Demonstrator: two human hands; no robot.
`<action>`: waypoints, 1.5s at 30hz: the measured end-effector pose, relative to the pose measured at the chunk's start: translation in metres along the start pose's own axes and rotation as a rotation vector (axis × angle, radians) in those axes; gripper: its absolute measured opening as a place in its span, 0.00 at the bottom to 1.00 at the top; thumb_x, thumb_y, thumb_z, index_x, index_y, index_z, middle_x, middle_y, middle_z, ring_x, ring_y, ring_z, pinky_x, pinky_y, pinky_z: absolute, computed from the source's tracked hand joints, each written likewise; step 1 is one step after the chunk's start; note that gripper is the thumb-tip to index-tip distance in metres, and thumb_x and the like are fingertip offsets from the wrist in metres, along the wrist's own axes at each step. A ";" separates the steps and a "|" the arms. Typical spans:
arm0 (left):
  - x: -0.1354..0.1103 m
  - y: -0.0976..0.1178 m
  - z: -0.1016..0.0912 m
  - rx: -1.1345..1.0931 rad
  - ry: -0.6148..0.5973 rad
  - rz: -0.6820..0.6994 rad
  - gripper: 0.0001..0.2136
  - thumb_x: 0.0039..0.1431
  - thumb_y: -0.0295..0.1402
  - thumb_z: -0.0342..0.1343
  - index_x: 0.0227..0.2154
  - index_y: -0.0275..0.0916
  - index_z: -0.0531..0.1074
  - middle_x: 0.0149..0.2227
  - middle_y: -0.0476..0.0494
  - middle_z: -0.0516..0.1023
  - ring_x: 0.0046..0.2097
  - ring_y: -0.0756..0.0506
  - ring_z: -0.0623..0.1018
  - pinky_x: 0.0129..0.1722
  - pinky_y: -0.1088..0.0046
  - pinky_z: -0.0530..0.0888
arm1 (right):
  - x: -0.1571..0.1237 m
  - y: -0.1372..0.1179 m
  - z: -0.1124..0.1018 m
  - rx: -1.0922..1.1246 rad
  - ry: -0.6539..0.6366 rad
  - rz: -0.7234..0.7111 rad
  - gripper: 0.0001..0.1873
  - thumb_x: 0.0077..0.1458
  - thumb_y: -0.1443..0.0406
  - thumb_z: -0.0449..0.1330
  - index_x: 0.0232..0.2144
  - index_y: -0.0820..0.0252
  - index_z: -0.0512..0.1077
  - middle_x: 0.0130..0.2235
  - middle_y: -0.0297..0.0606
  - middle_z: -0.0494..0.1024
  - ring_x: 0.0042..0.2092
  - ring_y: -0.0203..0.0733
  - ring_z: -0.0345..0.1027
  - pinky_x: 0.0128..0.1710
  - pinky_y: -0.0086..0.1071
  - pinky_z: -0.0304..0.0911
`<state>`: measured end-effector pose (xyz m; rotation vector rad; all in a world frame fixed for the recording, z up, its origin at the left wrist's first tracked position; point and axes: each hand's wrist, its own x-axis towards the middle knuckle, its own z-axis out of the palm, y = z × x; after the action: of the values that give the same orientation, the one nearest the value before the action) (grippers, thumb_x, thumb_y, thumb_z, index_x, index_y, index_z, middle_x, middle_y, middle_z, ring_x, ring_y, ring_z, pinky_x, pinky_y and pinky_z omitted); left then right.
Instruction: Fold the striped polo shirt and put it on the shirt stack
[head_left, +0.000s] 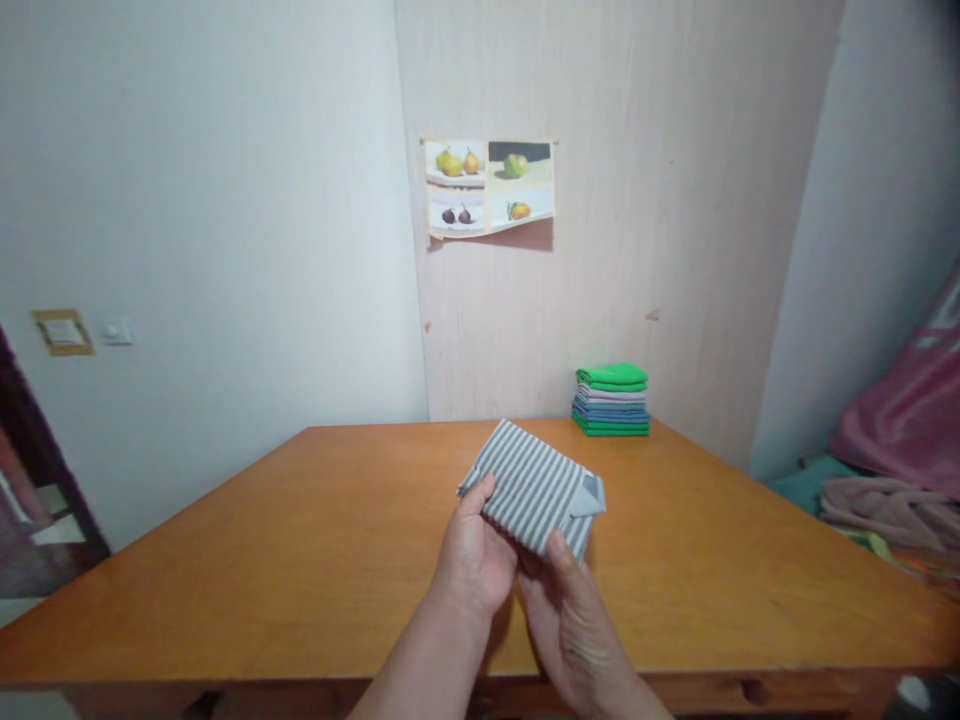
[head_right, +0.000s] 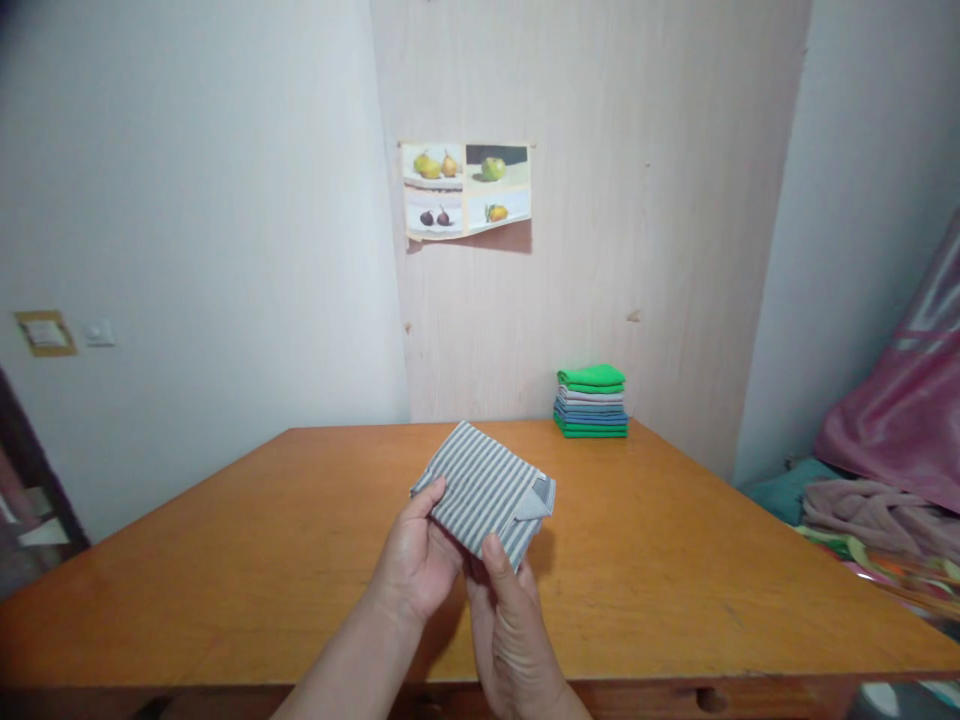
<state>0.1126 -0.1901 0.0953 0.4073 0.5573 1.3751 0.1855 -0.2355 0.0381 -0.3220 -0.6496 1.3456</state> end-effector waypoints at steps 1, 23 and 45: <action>-0.002 -0.001 -0.001 -0.012 -0.016 0.012 0.09 0.61 0.31 0.57 0.43 0.36 0.75 0.44 0.38 0.81 0.42 0.43 0.81 0.43 0.65 0.79 | 0.002 -0.004 -0.002 0.007 0.021 0.002 0.28 0.60 0.53 0.61 0.60 0.53 0.66 0.57 0.39 0.75 0.60 0.46 0.65 0.65 0.47 0.54; 0.018 -0.014 -0.025 0.243 0.001 -0.179 0.15 0.62 0.34 0.59 0.50 0.36 0.73 0.41 0.37 0.83 0.35 0.44 0.83 0.36 0.65 0.80 | 0.009 -0.060 -0.039 0.151 0.123 0.111 0.22 0.58 0.50 0.63 0.51 0.52 0.74 0.48 0.36 0.81 0.47 0.42 0.74 0.49 0.38 0.71; 0.044 -0.024 -0.002 0.200 0.115 -0.159 0.07 0.61 0.30 0.59 0.41 0.33 0.74 0.36 0.39 0.82 0.34 0.45 0.82 0.40 0.67 0.80 | 0.020 -0.061 -0.044 0.069 0.269 0.198 0.24 0.57 0.66 0.65 0.55 0.60 0.68 0.53 0.47 0.79 0.49 0.49 0.76 0.50 0.46 0.72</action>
<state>0.1348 -0.1507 0.0738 0.4369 0.8092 1.1998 0.2626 -0.2232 0.0433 -0.5121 -0.3522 1.4769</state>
